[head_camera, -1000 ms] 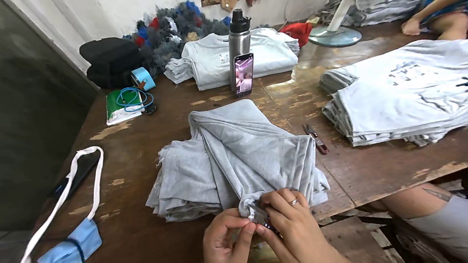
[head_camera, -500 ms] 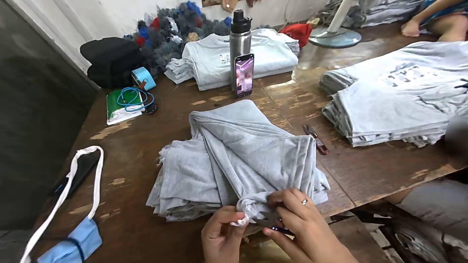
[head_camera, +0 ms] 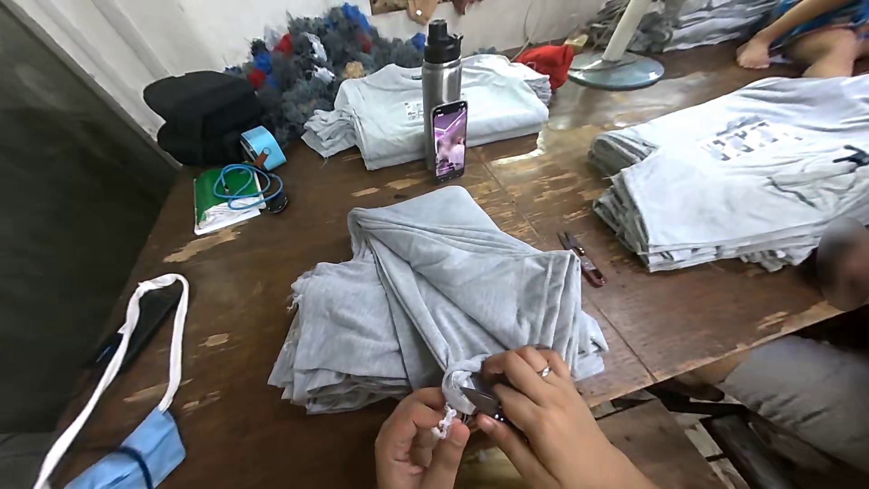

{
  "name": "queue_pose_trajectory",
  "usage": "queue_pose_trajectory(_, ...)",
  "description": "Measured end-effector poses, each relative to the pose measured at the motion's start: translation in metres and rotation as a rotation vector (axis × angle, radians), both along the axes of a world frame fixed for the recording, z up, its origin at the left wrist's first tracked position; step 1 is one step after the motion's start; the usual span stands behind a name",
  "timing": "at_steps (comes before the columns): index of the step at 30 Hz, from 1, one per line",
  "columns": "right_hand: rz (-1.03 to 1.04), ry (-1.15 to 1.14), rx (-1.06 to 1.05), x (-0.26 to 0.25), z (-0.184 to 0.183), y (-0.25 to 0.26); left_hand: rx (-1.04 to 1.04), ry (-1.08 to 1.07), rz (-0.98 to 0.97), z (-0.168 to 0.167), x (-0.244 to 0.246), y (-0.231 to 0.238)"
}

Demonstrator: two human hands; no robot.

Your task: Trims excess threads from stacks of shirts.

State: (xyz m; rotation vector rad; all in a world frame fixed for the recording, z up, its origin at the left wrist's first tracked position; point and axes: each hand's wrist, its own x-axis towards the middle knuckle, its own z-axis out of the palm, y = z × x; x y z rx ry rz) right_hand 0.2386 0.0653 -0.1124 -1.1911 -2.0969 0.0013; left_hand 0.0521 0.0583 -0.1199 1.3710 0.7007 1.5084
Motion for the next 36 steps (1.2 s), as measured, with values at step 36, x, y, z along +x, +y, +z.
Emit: queue_pose_trajectory(36, -0.078, -0.302, 0.076, 0.027, -0.009, 0.0, 0.279, 0.196, -0.298, 0.0, -0.027, 0.011)
